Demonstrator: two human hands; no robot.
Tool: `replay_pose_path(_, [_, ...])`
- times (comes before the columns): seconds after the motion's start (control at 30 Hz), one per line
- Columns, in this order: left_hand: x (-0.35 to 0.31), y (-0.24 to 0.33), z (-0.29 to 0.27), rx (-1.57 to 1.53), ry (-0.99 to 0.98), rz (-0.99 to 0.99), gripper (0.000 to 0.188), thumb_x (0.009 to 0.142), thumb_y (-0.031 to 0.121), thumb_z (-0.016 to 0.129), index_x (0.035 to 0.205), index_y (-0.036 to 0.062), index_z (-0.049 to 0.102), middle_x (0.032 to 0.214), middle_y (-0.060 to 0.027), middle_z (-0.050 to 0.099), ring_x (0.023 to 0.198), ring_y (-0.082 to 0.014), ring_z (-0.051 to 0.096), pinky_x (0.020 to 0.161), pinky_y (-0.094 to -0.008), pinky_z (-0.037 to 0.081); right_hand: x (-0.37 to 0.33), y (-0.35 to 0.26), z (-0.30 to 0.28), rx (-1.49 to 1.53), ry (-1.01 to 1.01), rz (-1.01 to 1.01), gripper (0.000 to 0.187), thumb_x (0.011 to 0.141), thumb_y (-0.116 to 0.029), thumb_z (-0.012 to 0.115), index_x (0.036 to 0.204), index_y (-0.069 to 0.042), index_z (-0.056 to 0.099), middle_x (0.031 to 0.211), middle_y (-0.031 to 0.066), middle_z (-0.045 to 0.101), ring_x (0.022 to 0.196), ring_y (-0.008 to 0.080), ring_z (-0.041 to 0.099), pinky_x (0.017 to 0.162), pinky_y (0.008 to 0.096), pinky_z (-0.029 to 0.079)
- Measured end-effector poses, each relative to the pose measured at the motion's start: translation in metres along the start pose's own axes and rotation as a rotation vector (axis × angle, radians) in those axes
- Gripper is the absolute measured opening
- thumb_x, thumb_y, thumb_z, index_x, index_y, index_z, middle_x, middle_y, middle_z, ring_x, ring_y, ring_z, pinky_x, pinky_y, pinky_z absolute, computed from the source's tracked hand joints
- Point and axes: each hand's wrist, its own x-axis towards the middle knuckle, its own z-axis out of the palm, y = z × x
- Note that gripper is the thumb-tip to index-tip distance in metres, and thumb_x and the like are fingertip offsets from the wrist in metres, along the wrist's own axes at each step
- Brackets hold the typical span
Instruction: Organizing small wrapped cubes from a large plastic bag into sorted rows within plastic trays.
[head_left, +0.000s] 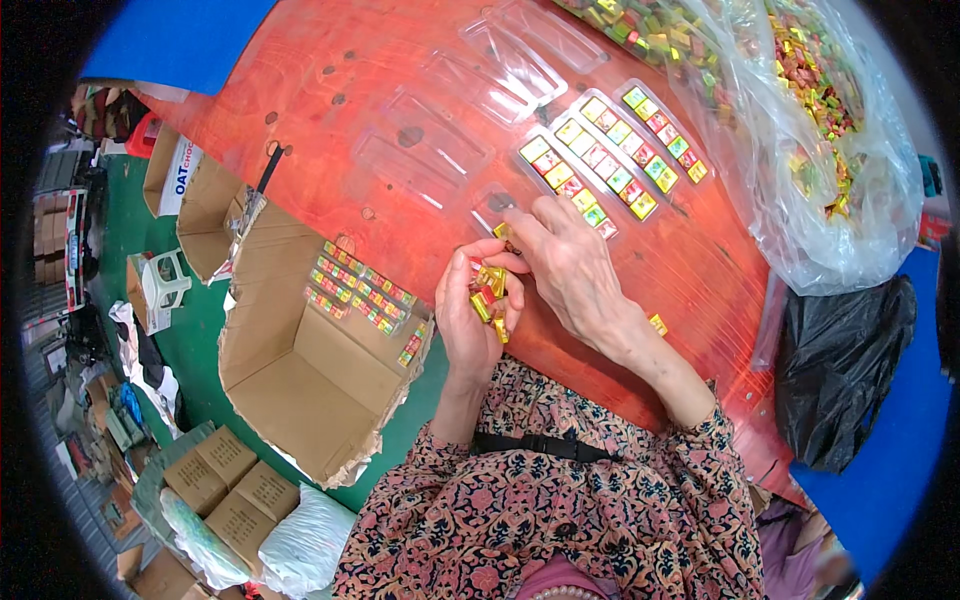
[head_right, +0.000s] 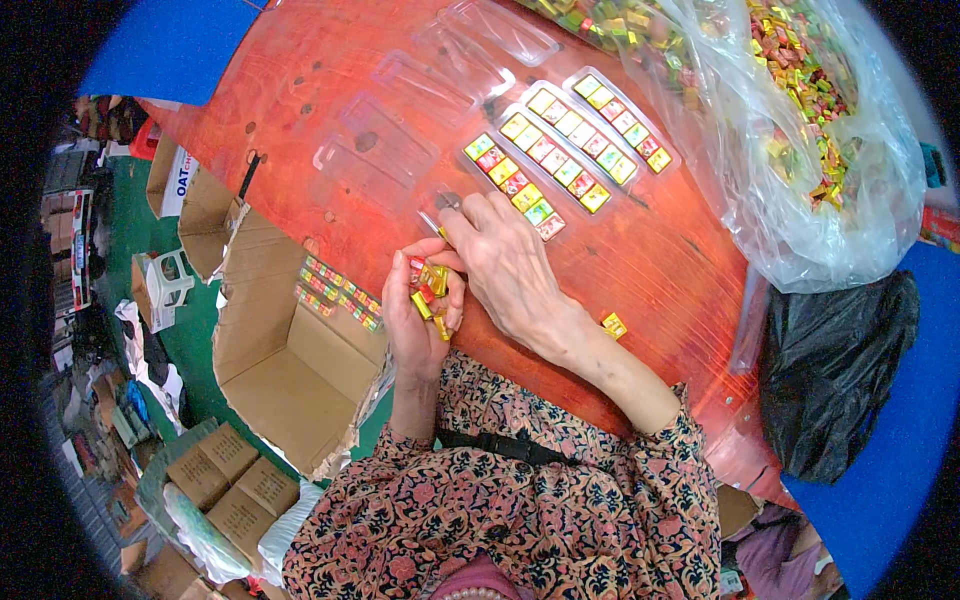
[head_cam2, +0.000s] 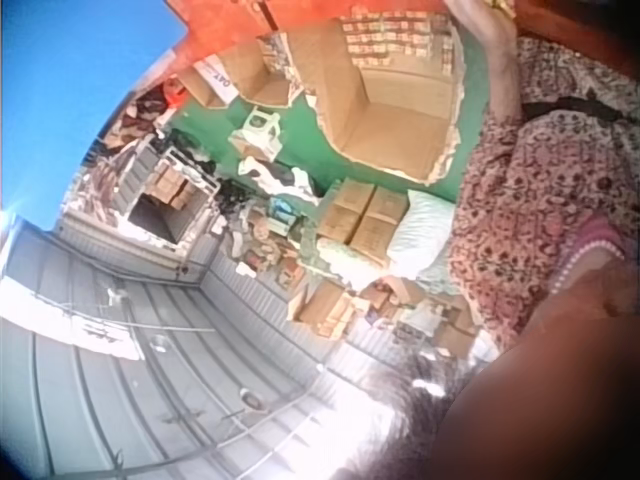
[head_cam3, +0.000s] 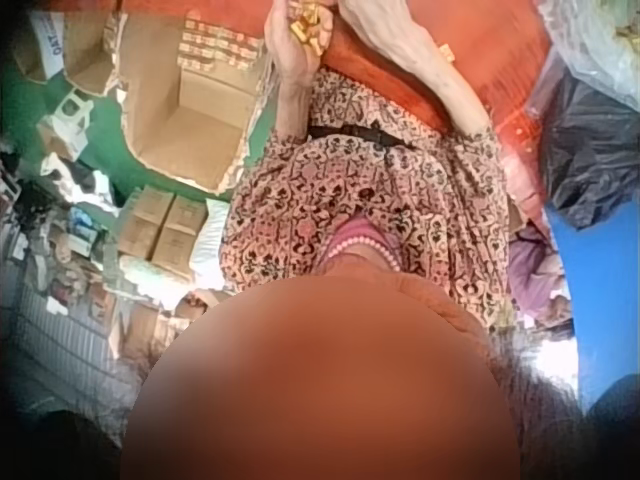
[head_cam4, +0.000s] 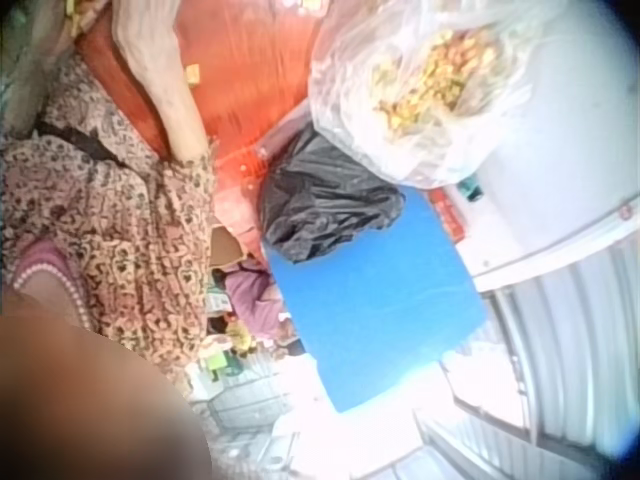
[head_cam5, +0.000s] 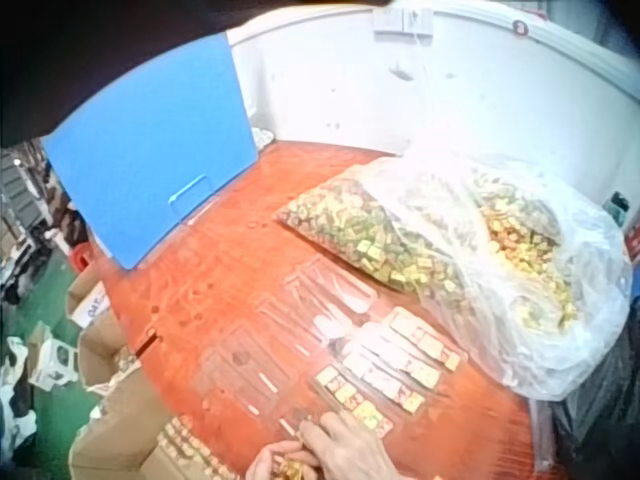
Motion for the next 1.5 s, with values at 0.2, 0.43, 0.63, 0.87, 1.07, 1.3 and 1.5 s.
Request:
replay_pose_path(0.2, [0.001, 0.001, 0.003, 0.017, 0.023, -0.012, 0.043, 0.100, 0.031, 0.024, 0.106, -0.0018, 0.050, 0.078, -0.0138, 0.059, 0.047, -0.0109, 0.048, 0.036, -0.0184, 0.032, -0.007, 0.003, 0.002, 0.013, -0.030, -0.021, 0.012, 0.076, -0.007, 0.060, 0.088, -0.002, 0.058, 0.073, 0.0114, 0.046, 0.073, 0.0289, 0.050, 0.062, 0.0375, 0.043])
replay_pose_path(0.43, [-0.001, 0.002, 0.005, 0.064, 0.031, -0.018, 0.045, 0.100, 0.035, 0.022, 0.105, 0.0001, 0.051, 0.061, -0.0110, 0.055, 0.041, -0.0103, 0.042, 0.036, -0.0194, 0.031, -0.010, 0.002, 0.004, 0.063, -0.050, 0.002, 0.011, 0.078, -0.006, 0.061, 0.087, -0.001, 0.059, 0.072, 0.0107, 0.046, 0.072, 0.0273, 0.050, 0.062, 0.0374, 0.042])
replay_pose_path(0.63, [-0.001, 0.001, 0.004, 0.065, 0.026, -0.001, 0.045, 0.099, 0.034, 0.023, 0.105, -0.0005, 0.051, 0.062, -0.0108, 0.055, 0.041, -0.0102, 0.042, 0.036, -0.0195, 0.031, -0.012, 0.004, 0.008, 0.049, -0.033, -0.009, 0.015, 0.079, -0.007, 0.061, 0.092, 0.000, 0.059, 0.074, 0.0118, 0.049, 0.071, 0.0284, 0.051, 0.061, 0.0381, 0.043])
replay_pose_path(0.87, [0.000, 0.000, 0.004, 0.062, 0.052, 0.010, 0.042, 0.099, 0.030, 0.025, 0.106, -0.0019, 0.050, 0.073, -0.0094, 0.057, 0.046, -0.0101, 0.047, 0.036, -0.0189, 0.031, -0.011, 0.000, 0.009, 0.093, -0.008, -0.007, 0.016, 0.080, -0.009, 0.061, 0.094, -0.001, 0.059, 0.074, 0.0116, 0.050, 0.071, 0.0281, 0.052, 0.062, 0.0382, 0.043])
replay_pose_path(1.07, [0.000, 0.000, 0.003, 0.073, 0.018, 0.011, 0.041, 0.099, 0.030, 0.025, 0.105, -0.0018, 0.051, 0.075, -0.0081, 0.057, 0.048, -0.0090, 0.047, 0.037, -0.0183, 0.031, -0.011, -0.003, 0.006, 0.100, -0.028, -0.012, 0.017, 0.080, -0.010, 0.061, 0.096, -0.003, 0.061, 0.074, 0.0100, 0.049, 0.071, 0.0263, 0.051, 0.062, 0.0367, 0.043])
replay_pose_path(1.3, [0.000, -0.001, 0.003, 0.057, 0.038, 0.014, 0.042, 0.099, 0.030, 0.025, 0.106, -0.0019, 0.051, 0.072, -0.0075, 0.056, 0.046, -0.0086, 0.046, 0.038, -0.0187, 0.031, -0.012, -0.005, 0.005, 0.113, -0.041, -0.005, 0.020, 0.081, -0.010, 0.060, 0.100, -0.004, 0.062, 0.072, 0.0093, 0.047, 0.070, 0.0255, 0.050, 0.062, 0.0358, 0.042])
replay_pose_path(1.5, [-0.001, 0.002, -0.002, 0.000, 0.012, -0.043, 0.048, 0.100, 0.037, 0.021, 0.112, 0.0004, 0.050, 0.065, -0.0077, 0.054, 0.044, -0.0083, 0.043, 0.036, -0.0182, 0.031, -0.012, -0.008, 0.001, 0.128, -0.013, -0.012, 0.020, 0.081, -0.011, 0.060, 0.098, -0.002, 0.062, 0.074, 0.0107, 0.049, 0.072, 0.0270, 0.051, 0.062, 0.0365, 0.042])
